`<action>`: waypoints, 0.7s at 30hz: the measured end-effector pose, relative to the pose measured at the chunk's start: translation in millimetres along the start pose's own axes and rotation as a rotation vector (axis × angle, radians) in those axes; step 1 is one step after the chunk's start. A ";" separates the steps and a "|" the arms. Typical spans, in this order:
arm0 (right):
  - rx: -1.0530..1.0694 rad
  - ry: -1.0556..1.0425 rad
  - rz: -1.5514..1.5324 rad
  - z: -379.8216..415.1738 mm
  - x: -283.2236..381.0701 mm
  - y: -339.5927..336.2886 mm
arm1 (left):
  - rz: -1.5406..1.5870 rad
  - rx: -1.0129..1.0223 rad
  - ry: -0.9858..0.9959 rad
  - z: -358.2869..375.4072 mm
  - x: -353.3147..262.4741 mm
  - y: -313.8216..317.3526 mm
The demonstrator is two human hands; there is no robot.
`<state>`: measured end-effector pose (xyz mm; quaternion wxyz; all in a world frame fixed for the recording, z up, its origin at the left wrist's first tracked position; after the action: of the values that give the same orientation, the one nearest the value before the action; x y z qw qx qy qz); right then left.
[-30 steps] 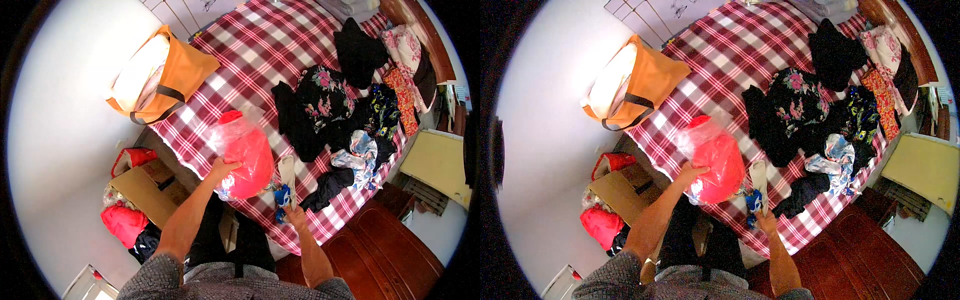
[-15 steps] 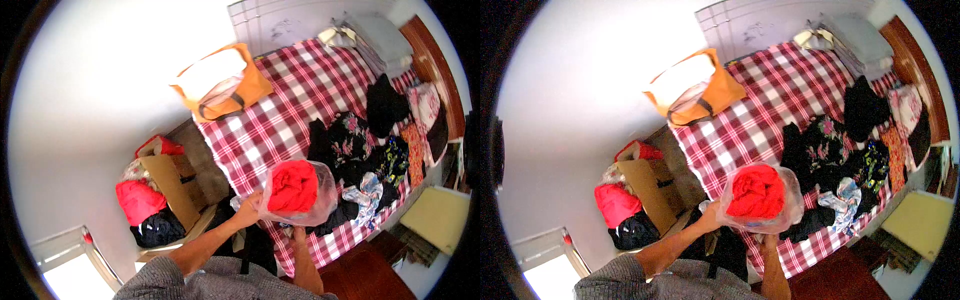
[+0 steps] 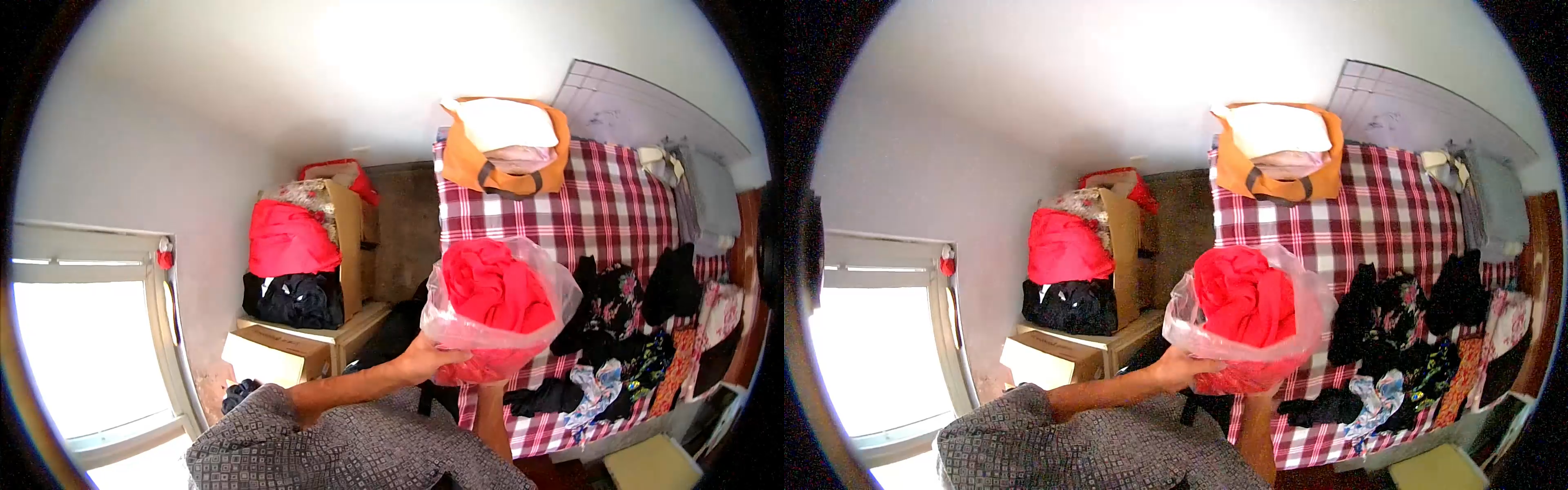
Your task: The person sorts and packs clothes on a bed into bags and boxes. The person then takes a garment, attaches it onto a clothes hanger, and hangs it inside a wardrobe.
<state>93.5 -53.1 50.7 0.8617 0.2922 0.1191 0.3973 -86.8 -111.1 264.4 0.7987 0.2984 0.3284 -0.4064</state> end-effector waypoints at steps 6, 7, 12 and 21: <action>0.082 -0.006 0.034 -7.0 -12.9 64.5 | -0.345 0.111 0.179 17.6 -68.1 -52.9; 0.095 -0.013 0.037 -5.1 -11.6 72.6 | -0.337 0.130 0.242 18.2 -78.5 -61.4; 0.157 -0.022 0.084 -6.2 -18.2 119.7 | -0.434 -0.015 0.438 17.8 -110.8 -114.8; 0.150 0.098 0.208 -42.0 -103.0 181.2 | -0.057 -0.192 0.281 16.6 -97.6 -218.0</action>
<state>-103.9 -20.5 122.7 0.7847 0.3470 0.1594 0.4883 -310.6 -186.5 303.6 0.7579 0.2652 0.4826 -0.3499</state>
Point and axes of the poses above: each hand's wrist, its own z-axis away from the middle knuckle, its own y-axis out of the palm, x = y × z, the point moved 8 cm from there along -z, towards the middle knuckle, and after that the axes turned 15 degrees about -z, right-handed, at the moved point
